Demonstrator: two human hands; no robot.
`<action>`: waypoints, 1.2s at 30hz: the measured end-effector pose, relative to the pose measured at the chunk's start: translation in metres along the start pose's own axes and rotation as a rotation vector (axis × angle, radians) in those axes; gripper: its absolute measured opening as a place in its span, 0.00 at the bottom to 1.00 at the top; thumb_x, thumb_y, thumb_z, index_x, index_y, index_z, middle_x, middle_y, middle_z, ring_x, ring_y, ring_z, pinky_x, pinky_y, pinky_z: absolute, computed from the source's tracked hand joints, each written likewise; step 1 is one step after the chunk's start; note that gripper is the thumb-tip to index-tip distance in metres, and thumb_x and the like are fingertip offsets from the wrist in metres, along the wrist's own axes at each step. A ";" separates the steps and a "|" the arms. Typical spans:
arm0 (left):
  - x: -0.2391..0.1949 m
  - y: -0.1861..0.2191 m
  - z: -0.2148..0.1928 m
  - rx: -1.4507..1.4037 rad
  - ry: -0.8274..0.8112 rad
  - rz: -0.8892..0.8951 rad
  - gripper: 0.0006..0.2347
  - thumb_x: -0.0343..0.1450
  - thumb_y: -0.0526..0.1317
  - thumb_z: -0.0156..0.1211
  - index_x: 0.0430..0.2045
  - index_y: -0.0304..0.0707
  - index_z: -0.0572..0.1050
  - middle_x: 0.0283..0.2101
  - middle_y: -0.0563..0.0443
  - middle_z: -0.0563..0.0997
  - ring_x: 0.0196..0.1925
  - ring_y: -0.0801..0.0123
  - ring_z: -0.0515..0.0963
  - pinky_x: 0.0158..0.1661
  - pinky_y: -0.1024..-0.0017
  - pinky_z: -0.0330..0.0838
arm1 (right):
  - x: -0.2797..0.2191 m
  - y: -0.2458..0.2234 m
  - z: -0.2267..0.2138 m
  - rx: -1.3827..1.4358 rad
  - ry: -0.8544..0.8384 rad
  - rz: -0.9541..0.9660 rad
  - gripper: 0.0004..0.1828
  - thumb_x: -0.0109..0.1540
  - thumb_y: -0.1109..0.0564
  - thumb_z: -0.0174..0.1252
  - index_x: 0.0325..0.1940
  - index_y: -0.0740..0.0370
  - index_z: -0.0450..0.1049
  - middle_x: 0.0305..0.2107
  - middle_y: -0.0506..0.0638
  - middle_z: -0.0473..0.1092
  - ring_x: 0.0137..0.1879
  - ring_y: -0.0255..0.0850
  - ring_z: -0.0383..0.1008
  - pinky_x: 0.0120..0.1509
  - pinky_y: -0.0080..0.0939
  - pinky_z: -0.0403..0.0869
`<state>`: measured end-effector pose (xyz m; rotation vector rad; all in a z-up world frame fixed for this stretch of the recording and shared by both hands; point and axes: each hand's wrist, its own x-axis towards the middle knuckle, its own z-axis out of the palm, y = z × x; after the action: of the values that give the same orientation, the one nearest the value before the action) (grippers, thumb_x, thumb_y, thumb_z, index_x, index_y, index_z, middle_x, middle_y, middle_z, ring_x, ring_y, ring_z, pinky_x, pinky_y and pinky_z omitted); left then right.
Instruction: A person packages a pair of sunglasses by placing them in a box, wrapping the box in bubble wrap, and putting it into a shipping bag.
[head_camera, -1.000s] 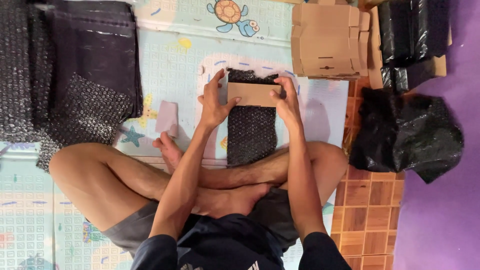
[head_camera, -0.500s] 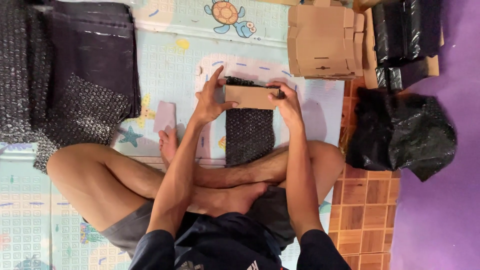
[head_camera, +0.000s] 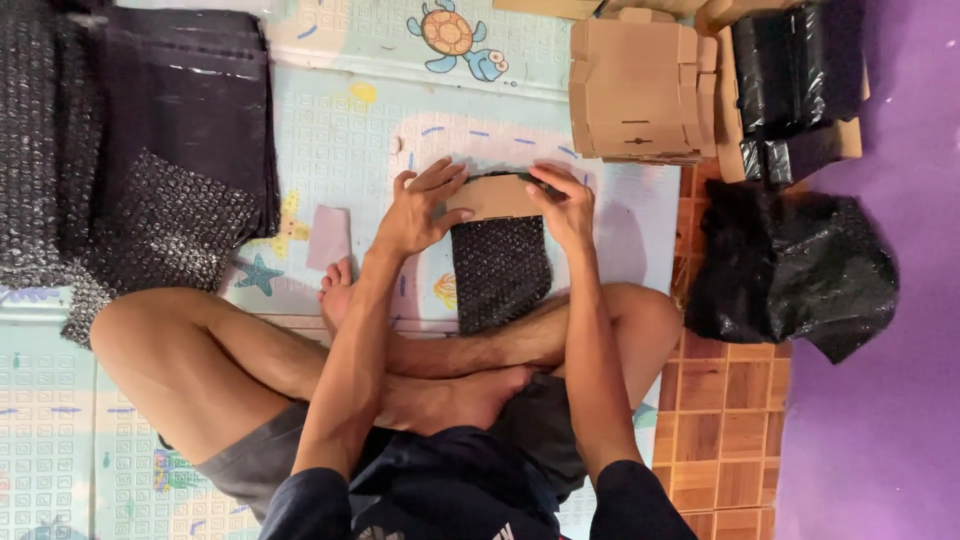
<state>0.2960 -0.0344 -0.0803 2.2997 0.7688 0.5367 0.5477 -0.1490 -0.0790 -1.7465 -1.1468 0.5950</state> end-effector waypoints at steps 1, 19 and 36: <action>0.000 0.001 0.001 0.001 0.002 0.001 0.26 0.72 0.56 0.63 0.62 0.45 0.73 0.63 0.48 0.76 0.71 0.63 0.69 0.64 0.48 0.55 | 0.000 -0.002 0.000 0.000 0.000 -0.003 0.15 0.61 0.54 0.73 0.52 0.51 0.84 0.50 0.53 0.77 0.59 0.47 0.76 0.62 0.41 0.73; 0.004 0.015 0.007 0.192 -0.124 -0.067 0.36 0.63 0.54 0.72 0.67 0.49 0.65 0.62 0.47 0.66 0.69 0.54 0.65 0.67 0.47 0.54 | -0.003 -0.067 -0.015 -0.235 -0.418 -0.048 0.39 0.59 0.50 0.72 0.70 0.63 0.66 0.62 0.65 0.67 0.71 0.63 0.62 0.73 0.68 0.59; -0.003 0.011 0.003 0.356 -0.025 -0.028 0.31 0.72 0.51 0.59 0.71 0.40 0.61 0.74 0.46 0.63 0.78 0.60 0.56 0.73 0.44 0.41 | -0.005 -0.059 0.013 -0.431 -0.379 -0.187 0.35 0.67 0.51 0.64 0.76 0.58 0.60 0.71 0.57 0.59 0.78 0.54 0.53 0.79 0.66 0.51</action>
<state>0.2997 -0.0447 -0.0756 2.6094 0.9463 0.3807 0.5096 -0.1399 -0.0331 -1.8988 -1.7888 0.6121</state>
